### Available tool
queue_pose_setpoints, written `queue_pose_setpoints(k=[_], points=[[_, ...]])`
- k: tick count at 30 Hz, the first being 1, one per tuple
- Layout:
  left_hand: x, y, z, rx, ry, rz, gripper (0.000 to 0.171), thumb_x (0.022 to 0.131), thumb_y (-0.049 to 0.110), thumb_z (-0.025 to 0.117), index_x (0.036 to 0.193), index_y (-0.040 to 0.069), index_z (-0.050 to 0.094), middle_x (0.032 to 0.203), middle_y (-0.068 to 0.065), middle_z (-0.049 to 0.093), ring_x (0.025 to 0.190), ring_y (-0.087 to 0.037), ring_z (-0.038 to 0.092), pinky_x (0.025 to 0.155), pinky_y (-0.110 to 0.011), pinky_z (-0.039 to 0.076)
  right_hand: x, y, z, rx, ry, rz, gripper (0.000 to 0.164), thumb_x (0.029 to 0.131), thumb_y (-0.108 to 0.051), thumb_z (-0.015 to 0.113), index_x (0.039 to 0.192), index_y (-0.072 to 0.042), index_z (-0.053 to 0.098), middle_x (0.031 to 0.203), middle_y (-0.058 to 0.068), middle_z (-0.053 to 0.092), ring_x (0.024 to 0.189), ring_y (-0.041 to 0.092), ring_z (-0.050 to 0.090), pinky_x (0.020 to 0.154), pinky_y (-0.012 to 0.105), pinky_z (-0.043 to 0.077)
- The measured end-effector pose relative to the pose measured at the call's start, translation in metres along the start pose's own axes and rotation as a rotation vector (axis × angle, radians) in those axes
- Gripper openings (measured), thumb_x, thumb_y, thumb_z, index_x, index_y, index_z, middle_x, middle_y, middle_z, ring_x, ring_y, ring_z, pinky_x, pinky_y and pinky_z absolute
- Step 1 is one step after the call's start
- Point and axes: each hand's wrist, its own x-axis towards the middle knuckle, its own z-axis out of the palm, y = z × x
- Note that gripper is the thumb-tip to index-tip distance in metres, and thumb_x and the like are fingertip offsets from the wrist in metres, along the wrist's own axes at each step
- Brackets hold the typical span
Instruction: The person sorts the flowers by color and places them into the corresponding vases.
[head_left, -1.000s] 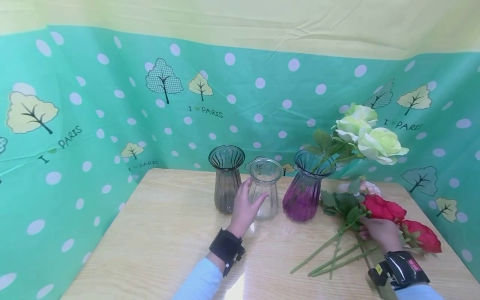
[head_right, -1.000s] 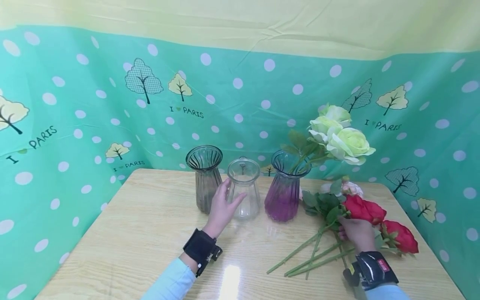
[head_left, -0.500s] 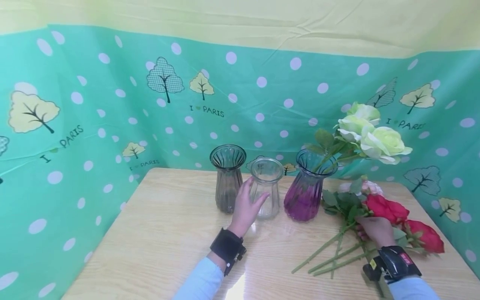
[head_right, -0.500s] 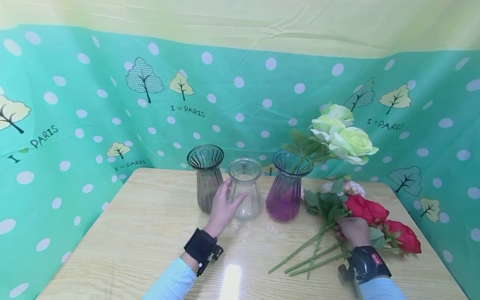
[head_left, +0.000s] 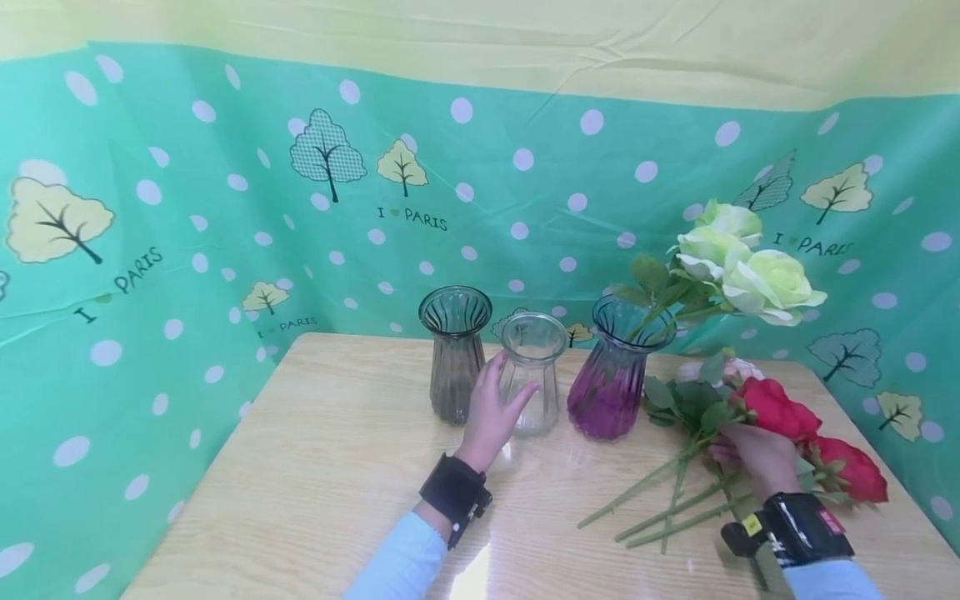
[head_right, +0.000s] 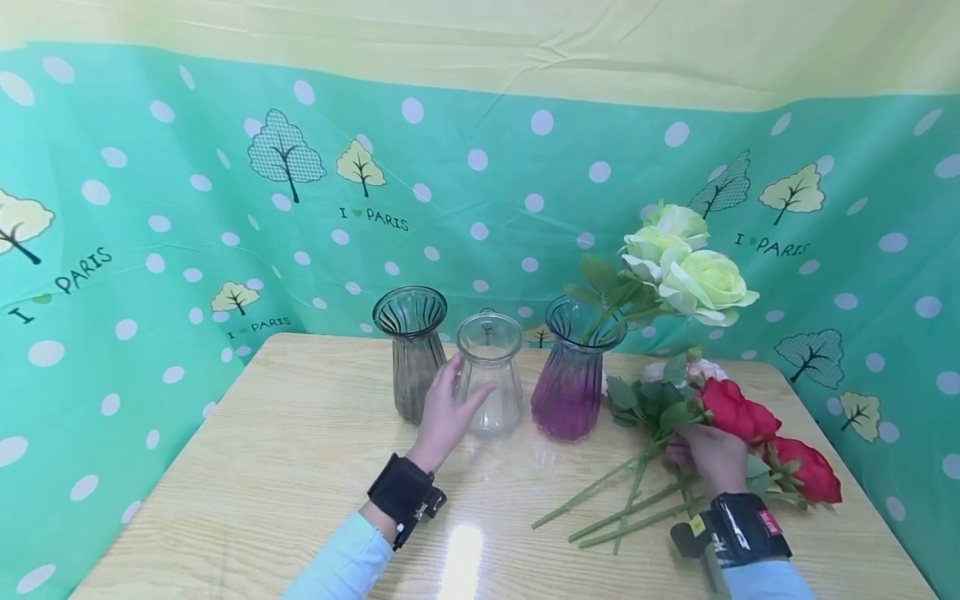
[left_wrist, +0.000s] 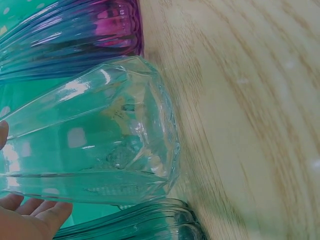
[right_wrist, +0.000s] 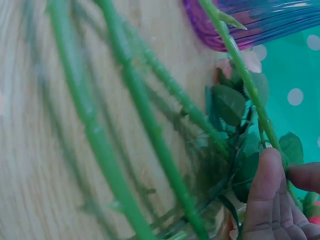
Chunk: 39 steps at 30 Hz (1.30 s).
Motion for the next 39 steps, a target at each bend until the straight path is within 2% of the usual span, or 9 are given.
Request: queue_pose_setpoints(k=[2,5,7,10,14,19,26,32,39], points=[[0.000,0.000,0.000,-0.001,0.000,-0.003,0.074,0.083,0.043,0.065,0.141,0.007,0.035,0.143,-0.016,0.041,0.129,-0.031,0.044,0.107,-0.046,0.040,0.014,0.012,-0.007,0.054,-0.005,-0.031,0.007,0.086,-0.027,0.068,0.081,-0.022,0.067,0.066,-0.004,0.070,0.062,0.013,0.069,0.061,0.028,0.060],[0.000,-0.001,0.001,-0.003,0.002,-0.002,0.074,0.083,0.043,0.065,0.141,0.007,0.035,0.143,-0.016,0.041,0.130,-0.031,0.044,0.107,-0.047,0.040,0.039,0.033,-0.018,0.198,-0.025,-0.119,0.008,0.082,-0.028,0.072,0.086,-0.021,0.071,0.071,-0.003,0.072,0.064,0.014,0.070,0.059,0.030,0.059],[0.000,-0.001,0.001,-0.005,0.005,0.000,0.074,0.083,0.042,0.066,0.141,0.007,0.036,0.143,-0.016,0.041,0.130,-0.031,0.044,0.106,-0.047,0.040,0.036,0.030,-0.018,0.244,-0.018,-0.158,0.008,0.083,-0.027,0.072,0.088,-0.021,0.071,0.072,-0.003,0.072,0.065,0.014,0.070,0.059,0.030,0.059],[0.000,0.000,0.000,-0.006,0.007,0.007,0.073,0.083,0.040,0.066,0.141,0.007,0.036,0.143,-0.017,0.041,0.129,-0.031,0.044,0.106,-0.048,0.040,0.018,0.013,-0.013,0.278,0.005,-0.180,0.007,0.084,-0.027,0.070,0.089,-0.022,0.071,0.073,-0.004,0.072,0.066,0.012,0.070,0.060,0.028,0.059],[-0.001,0.002,0.000,0.000,0.011,0.016,0.072,0.084,0.039,0.066,0.140,0.006,0.036,0.142,-0.017,0.042,0.129,-0.032,0.045,0.106,-0.048,0.040,-0.023,-0.027,0.000,0.369,0.014,-0.163,0.006,0.088,-0.022,0.065,0.089,-0.019,0.071,0.074,-0.002,0.072,0.067,0.011,0.070,0.063,0.024,0.059],[0.000,0.003,-0.001,0.001,0.013,0.014,0.071,0.084,0.036,0.067,0.140,0.005,0.037,0.141,-0.018,0.043,0.129,-0.033,0.044,0.106,-0.049,0.040,-0.056,-0.062,0.014,0.554,0.028,-0.223,0.006,0.086,-0.014,0.067,0.086,-0.010,0.070,0.071,0.002,0.072,0.065,0.013,0.070,0.062,0.022,0.058],[-0.001,0.004,-0.002,-0.001,0.004,-0.001,0.072,0.084,0.036,0.067,0.141,0.005,0.035,0.143,-0.017,0.041,0.130,-0.032,0.044,0.107,-0.047,0.039,-0.076,-0.085,0.023,0.761,0.054,-0.355,0.014,0.083,-0.008,0.070,0.092,0.003,0.068,0.075,0.010,0.071,0.066,0.019,0.070,0.063,0.027,0.059],[-0.002,0.003,-0.002,-0.010,-0.006,-0.013,0.074,0.084,0.039,0.066,0.142,0.006,0.034,0.144,-0.016,0.040,0.131,-0.032,0.042,0.108,-0.047,0.039,-0.084,-0.100,0.035,0.968,0.151,-0.413,0.016,0.080,-0.001,0.070,0.090,0.010,0.063,0.073,0.017,0.068,0.063,0.026,0.069,0.062,0.032,0.059],[-0.002,0.003,-0.001,-0.011,-0.003,-0.007,0.073,0.085,0.038,0.066,0.142,0.006,0.034,0.144,-0.016,0.040,0.131,-0.032,0.043,0.107,-0.048,0.039,-0.092,-0.113,0.042,1.065,0.217,-0.449,0.023,0.078,-0.002,0.072,0.094,0.010,0.061,0.076,0.019,0.068,0.063,0.028,0.068,0.063,0.035,0.060]])
